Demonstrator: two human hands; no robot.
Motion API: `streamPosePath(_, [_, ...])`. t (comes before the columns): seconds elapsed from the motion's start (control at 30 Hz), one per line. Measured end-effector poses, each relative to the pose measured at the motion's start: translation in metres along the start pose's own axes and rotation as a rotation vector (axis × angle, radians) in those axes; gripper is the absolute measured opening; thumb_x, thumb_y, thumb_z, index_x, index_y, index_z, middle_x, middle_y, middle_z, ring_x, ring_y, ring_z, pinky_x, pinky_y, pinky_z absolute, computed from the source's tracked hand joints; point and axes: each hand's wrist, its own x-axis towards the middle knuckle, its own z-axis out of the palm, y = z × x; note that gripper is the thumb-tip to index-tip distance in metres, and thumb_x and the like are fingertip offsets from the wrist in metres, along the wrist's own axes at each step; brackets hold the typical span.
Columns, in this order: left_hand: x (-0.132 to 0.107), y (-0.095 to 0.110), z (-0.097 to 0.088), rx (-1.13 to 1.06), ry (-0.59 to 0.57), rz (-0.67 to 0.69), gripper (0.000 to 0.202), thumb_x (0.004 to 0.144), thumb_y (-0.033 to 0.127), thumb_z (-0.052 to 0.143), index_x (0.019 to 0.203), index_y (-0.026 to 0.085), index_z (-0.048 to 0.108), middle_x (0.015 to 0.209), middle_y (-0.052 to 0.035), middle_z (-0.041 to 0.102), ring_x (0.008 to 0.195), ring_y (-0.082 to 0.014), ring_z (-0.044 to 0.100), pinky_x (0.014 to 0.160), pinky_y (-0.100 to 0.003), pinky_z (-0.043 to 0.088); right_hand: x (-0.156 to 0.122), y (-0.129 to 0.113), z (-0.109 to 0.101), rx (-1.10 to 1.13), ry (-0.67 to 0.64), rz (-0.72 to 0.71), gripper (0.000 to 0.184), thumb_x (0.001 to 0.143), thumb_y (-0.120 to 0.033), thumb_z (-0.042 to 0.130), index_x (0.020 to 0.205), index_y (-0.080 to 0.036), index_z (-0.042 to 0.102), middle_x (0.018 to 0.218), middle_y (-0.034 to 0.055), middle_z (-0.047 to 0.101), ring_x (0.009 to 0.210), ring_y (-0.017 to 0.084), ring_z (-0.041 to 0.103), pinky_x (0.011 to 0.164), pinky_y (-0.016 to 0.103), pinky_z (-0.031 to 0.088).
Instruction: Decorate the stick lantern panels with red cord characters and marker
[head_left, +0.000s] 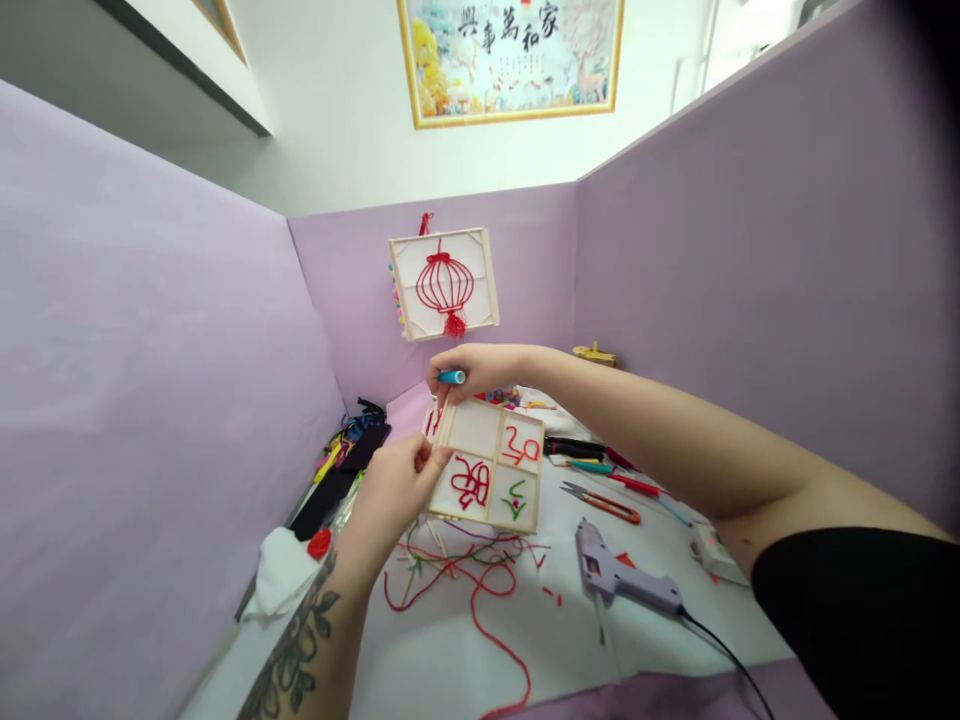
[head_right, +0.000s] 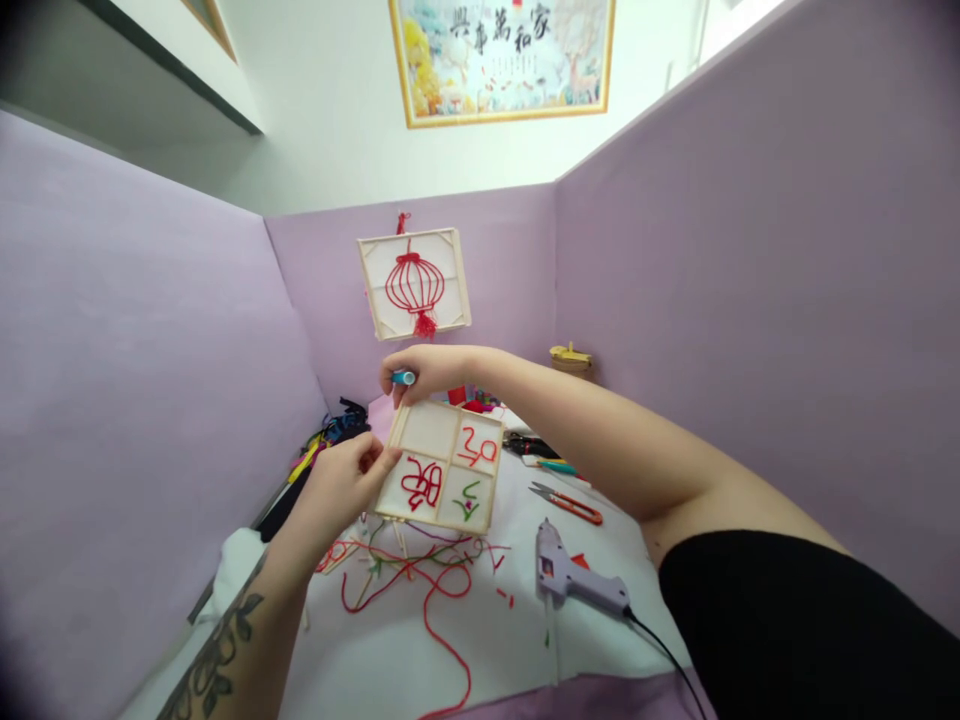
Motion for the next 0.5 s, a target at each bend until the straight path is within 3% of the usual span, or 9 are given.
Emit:
streamPosePath(0.2, [0.008,0.004,-0.004,0.031,-0.087,0.022,0.042,0.086,0.048,0.046,0.057,0.019,0.05,0.054,0.0013,0.051,0.053,-0.0128,0.043,0.054,-0.026,0.024,0.004,0.005,0.008,0.056,-0.014,0.01,0.027,0.067,-0.006,0.067,0.089,-0.021,0.067,0.086,-0.0006,0.073,0.081,0.015,0.066,0.071,0.026,0.051])
streamPosePath(0.3, [0.009,0.003,-0.001,0.031,-0.084,0.018,0.041,0.085,0.048,0.046,0.057,0.019,0.049,0.054,0.0016,0.049,0.053,-0.013,0.043,0.055,-0.026,0.023,0.002,0.006,0.012,0.068,0.055,0.014,0.023,0.069,-0.011,0.069,0.09,-0.021,0.069,0.088,-0.0001,0.073,0.083,0.015,0.066,0.073,0.026,0.051])
streamPosePath(0.4, [0.01,0.0,0.0,0.024,-0.091,0.021,0.041,0.085,0.049,0.046,0.058,0.019,0.051,0.054,0.001,0.051,0.054,-0.0137,0.044,0.055,-0.026,0.024,-0.011,0.003,0.008,0.125,0.213,0.03,0.024,0.074,-0.021,0.07,0.097,-0.022,0.07,0.091,0.0009,0.073,0.079,0.014,0.065,0.07,0.026,0.051])
streamPosePath(0.5, [0.016,-0.003,0.001,0.051,-0.112,0.017,0.039,0.084,0.049,0.047,0.059,0.019,0.052,0.055,-0.0003,0.053,0.055,-0.0146,0.045,0.055,-0.027,0.024,-0.036,0.001,0.006,0.267,0.496,-0.01,0.029,0.081,-0.033,0.066,0.107,-0.022,0.068,0.085,0.0017,0.072,0.07,0.013,0.064,0.064,0.025,0.05])
